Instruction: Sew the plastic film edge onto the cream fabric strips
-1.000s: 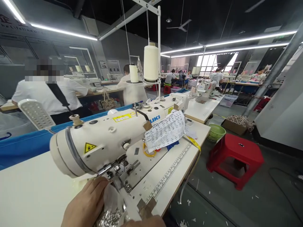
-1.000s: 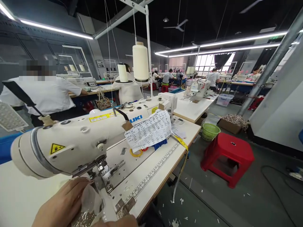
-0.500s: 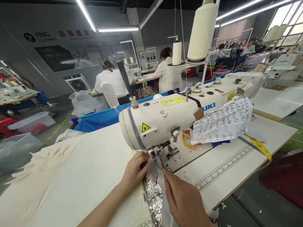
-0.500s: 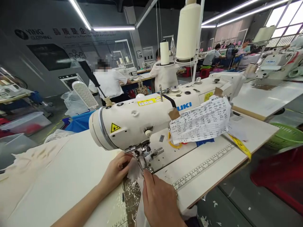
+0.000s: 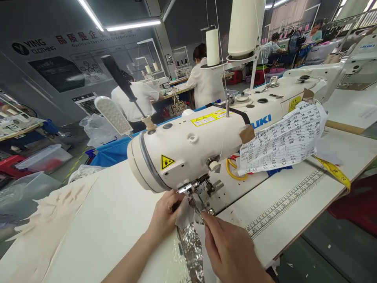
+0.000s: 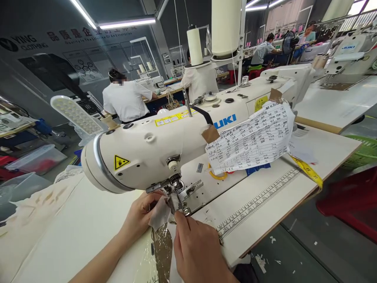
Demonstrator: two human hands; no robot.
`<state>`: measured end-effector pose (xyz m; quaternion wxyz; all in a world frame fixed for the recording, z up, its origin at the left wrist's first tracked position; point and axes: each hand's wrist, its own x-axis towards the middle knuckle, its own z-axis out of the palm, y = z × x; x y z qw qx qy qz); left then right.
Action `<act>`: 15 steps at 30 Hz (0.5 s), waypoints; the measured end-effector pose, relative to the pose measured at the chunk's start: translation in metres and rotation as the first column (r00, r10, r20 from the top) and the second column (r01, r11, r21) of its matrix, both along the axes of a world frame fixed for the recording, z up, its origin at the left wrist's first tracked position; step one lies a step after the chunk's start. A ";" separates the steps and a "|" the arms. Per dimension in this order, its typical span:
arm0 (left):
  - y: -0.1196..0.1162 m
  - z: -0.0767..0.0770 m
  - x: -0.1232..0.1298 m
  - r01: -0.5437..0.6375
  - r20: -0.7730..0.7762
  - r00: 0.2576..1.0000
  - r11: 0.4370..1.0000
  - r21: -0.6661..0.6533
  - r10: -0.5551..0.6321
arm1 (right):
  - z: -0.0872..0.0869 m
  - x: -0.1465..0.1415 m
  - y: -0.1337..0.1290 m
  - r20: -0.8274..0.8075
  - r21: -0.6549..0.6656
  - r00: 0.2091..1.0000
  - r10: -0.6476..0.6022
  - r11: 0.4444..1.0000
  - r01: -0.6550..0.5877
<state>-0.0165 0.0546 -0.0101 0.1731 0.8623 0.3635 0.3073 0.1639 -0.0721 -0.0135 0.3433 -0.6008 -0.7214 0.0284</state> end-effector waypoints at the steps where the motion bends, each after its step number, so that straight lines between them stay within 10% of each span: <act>1: 0.000 0.000 0.000 -0.003 -0.006 1.000 1.000 0.010 0.003 | 0.000 -0.001 0.001 0.006 -0.007 1.000 0.006 1.000 -0.006; 15: -0.005 0.003 0.004 -0.026 -0.055 0.998 0.998 0.056 0.029 | -0.003 -0.007 0.004 0.053 0.059 0.998 -0.024 0.998 0.021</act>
